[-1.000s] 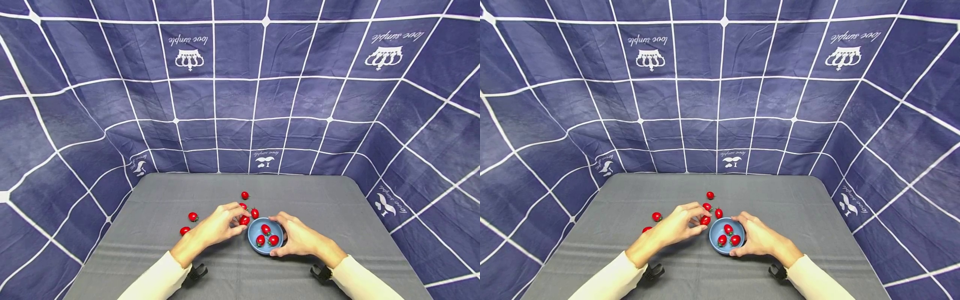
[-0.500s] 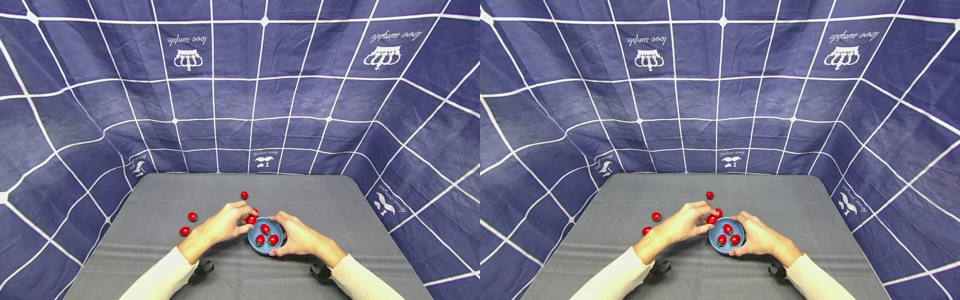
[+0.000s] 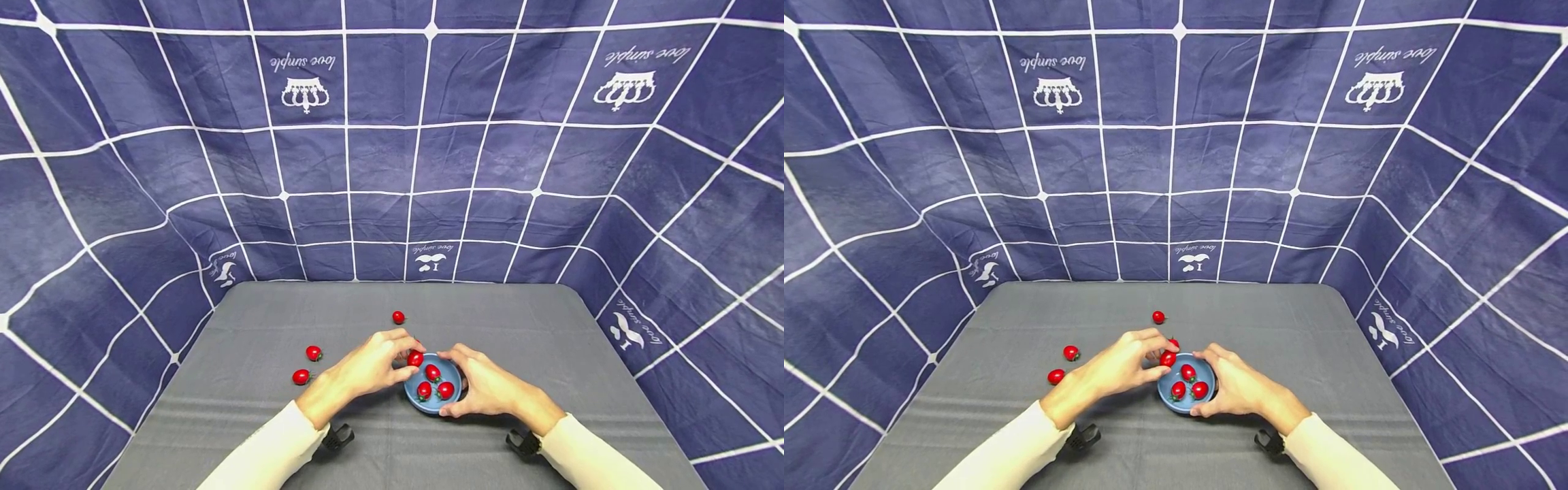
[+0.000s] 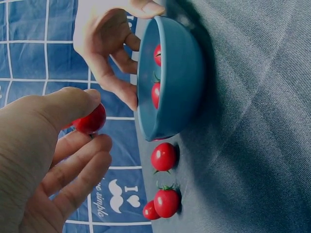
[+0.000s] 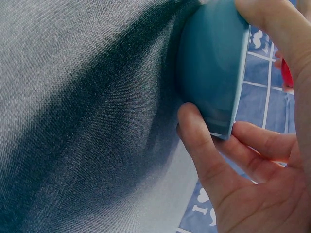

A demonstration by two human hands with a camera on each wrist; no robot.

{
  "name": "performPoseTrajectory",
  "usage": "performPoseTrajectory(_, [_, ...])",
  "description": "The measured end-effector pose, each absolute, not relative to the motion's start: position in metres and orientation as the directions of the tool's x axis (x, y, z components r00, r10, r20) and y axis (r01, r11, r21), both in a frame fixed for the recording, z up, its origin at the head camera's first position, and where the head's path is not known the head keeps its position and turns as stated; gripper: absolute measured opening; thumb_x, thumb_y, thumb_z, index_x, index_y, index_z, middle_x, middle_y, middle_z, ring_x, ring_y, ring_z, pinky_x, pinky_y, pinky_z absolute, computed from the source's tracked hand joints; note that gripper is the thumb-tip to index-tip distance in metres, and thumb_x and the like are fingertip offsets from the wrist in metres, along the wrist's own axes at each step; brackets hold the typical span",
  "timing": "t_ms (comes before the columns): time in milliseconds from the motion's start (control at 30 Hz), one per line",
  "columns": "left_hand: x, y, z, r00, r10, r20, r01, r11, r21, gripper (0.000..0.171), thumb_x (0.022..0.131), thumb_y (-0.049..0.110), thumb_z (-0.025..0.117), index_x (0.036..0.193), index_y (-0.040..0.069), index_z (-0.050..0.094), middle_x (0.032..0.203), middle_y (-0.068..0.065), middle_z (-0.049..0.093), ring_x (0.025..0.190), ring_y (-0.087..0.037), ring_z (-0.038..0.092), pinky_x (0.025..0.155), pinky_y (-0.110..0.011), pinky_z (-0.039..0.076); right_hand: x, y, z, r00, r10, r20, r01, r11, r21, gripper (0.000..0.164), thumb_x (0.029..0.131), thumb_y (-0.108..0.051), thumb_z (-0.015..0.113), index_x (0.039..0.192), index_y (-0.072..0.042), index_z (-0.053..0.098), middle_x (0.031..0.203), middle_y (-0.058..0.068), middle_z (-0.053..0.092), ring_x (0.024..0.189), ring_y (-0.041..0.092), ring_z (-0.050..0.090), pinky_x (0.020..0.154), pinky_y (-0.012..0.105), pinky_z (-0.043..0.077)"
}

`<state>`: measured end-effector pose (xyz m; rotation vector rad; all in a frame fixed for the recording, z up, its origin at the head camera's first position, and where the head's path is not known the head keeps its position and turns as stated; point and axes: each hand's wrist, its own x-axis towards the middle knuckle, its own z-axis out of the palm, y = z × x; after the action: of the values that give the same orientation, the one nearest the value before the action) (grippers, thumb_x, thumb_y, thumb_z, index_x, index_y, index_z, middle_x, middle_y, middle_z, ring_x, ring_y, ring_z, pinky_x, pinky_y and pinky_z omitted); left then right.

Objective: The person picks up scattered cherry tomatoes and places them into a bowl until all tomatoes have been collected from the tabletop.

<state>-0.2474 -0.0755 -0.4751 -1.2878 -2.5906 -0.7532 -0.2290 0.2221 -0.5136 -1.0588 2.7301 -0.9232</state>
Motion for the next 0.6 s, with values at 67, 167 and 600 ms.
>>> performPoseTrajectory(67, [-0.2464, -0.0755, -0.4741, -0.632, 0.698, 0.337, 0.773, 0.532, 0.347, 0.031, 0.1, 0.021, 0.093, 0.13, 0.015, 0.085, 0.116, 0.003, 0.079, 0.096, -0.015, 0.08, 0.087, -0.026, 0.066, -0.229, 0.2217, -0.5128, -0.761, -0.633, 0.14, -0.588, 0.583, -0.56, 0.097, 0.08, -0.041, 0.109, 0.152, 0.007, 0.065, 0.133, 0.011, 0.071, 0.089, 0.001, 0.071, 0.079, 0.017, 0.064])
performPoseTrajectory(167, [-0.2452, -0.0758, -0.4741, -0.643, 0.69, 0.331, 0.764, 0.556, 0.326, 0.032, 0.1, 0.024, 0.093, 0.131, 0.018, 0.085, 0.119, 0.005, 0.08, 0.097, -0.017, 0.08, 0.088, -0.03, 0.067, -0.2284, 0.221, -0.5119, -0.762, -0.633, 0.136, -0.585, 0.585, -0.562, 0.097, 0.08, -0.04, 0.109, 0.151, 0.007, 0.065, 0.133, 0.012, 0.071, 0.089, 0.002, 0.07, 0.079, 0.018, 0.064])
performPoseTrajectory(600, [-0.2437, -0.0804, -0.4773, -0.67, 0.667, 0.324, 0.742, 0.592, 0.316, 0.049, 0.097, 0.036, 0.097, 0.142, 0.024, 0.082, 0.139, 0.006, 0.079, 0.126, -0.017, 0.078, 0.108, -0.041, 0.068, -0.2284, 0.2213, -0.5114, -0.746, -0.642, 0.178, -0.622, 0.575, -0.532, 0.095, 0.079, -0.04, 0.109, 0.148, 0.008, 0.067, 0.13, 0.012, 0.072, 0.093, 0.007, 0.073, 0.081, 0.018, 0.065])
